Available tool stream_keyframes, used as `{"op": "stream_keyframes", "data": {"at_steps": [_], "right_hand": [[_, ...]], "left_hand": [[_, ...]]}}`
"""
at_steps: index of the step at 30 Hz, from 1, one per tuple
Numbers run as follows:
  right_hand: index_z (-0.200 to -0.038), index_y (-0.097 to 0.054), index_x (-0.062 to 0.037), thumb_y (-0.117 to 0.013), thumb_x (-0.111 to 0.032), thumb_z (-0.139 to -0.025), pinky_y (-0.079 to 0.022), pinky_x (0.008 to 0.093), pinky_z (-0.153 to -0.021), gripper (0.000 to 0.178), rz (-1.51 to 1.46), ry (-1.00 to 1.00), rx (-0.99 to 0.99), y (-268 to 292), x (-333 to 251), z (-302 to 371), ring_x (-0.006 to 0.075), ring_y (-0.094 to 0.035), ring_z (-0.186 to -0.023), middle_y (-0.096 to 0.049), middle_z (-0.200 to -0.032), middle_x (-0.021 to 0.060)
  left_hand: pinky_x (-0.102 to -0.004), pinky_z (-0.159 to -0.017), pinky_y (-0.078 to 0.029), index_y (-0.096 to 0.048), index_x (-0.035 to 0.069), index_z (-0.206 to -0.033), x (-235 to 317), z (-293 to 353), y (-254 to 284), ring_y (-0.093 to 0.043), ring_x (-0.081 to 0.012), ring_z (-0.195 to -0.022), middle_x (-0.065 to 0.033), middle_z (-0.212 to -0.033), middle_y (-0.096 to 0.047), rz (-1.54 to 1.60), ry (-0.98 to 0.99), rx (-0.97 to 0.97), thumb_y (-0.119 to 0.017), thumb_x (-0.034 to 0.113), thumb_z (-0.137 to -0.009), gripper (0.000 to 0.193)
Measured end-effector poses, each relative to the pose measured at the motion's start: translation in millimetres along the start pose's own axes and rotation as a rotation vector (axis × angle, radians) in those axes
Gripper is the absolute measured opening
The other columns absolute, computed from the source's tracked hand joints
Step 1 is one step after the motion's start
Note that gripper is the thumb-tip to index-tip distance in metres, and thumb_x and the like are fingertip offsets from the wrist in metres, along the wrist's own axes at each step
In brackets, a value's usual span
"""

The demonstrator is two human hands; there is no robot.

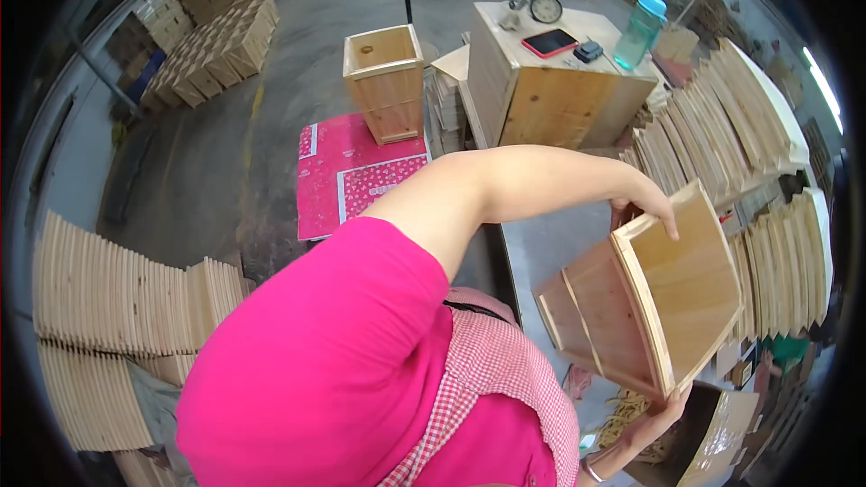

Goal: The recorder is assembling and gluing wooden panels together to create boxes in a workshop setting.

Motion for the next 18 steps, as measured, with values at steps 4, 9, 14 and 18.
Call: {"op": "stream_keyframes", "data": {"at_steps": [4,9,14,18], "right_hand": [[-0.143,-0.042,0.0102,-0.049,-0.029,-0.095,-0.036,0.0382,-0.107,0.063,0.163,0.053,-0.058,-33,-26,23,0.0276,-0.049,-0.126,-0.051,-0.137,0.0205],[-0.142,-0.042,0.0125,-0.052,-0.025,-0.093,-0.036,0.0392,-0.108,0.062,0.178,0.237,-0.264,-79,-44,31,0.029,-0.05,-0.125,-0.053,-0.136,0.0222],[-0.145,-0.04,0.01,-0.056,-0.033,-0.091,-0.037,0.0418,-0.108,0.071,0.104,0.223,-0.642,-156,-52,13,0.0307,-0.049,-0.13,-0.05,-0.14,0.0228],[-0.143,-0.047,0.0029,-0.056,-0.04,-0.094,-0.042,0.0416,-0.103,0.066,0.143,0.46,-0.869,-223,-43,4,0.0315,-0.053,-0.128,-0.052,-0.143,0.0183]], "left_hand": [[-0.0462,-0.089,-0.055,-0.055,-0.001,-0.127,-7,3,21,-0.065,-0.0297,-0.108,-0.0213,-0.122,-0.063,-0.025,0.036,0.078,-0.072,0.022,-0.078,0.058],[-0.0407,-0.089,-0.053,-0.06,-0.006,-0.117,-74,97,40,-0.065,-0.0259,-0.1,-0.0171,-0.11,-0.066,0.147,-0.046,0.29,-0.067,0.007,-0.072,0.047],[-0.0394,-0.08,-0.057,-0.063,-0.007,-0.108,-168,252,20,-0.067,-0.0244,-0.087,-0.0147,-0.098,-0.067,0.594,-0.165,0.717,-0.065,0.001,-0.07,0.039],[-0.0406,-0.088,-0.057,-0.062,-0.007,-0.112,-228,358,-23,-0.069,-0.0268,-0.094,-0.017,-0.102,-0.067,0.816,-0.144,1.089,-0.061,0.0,-0.071,0.042]]}}
Point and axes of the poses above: each hand's wrist, its own z-axis away from the middle knuckle, its own y-axis out of the back of the hand, x = y × z, the point moved 3 cm from there along -z, towards the middle knuckle
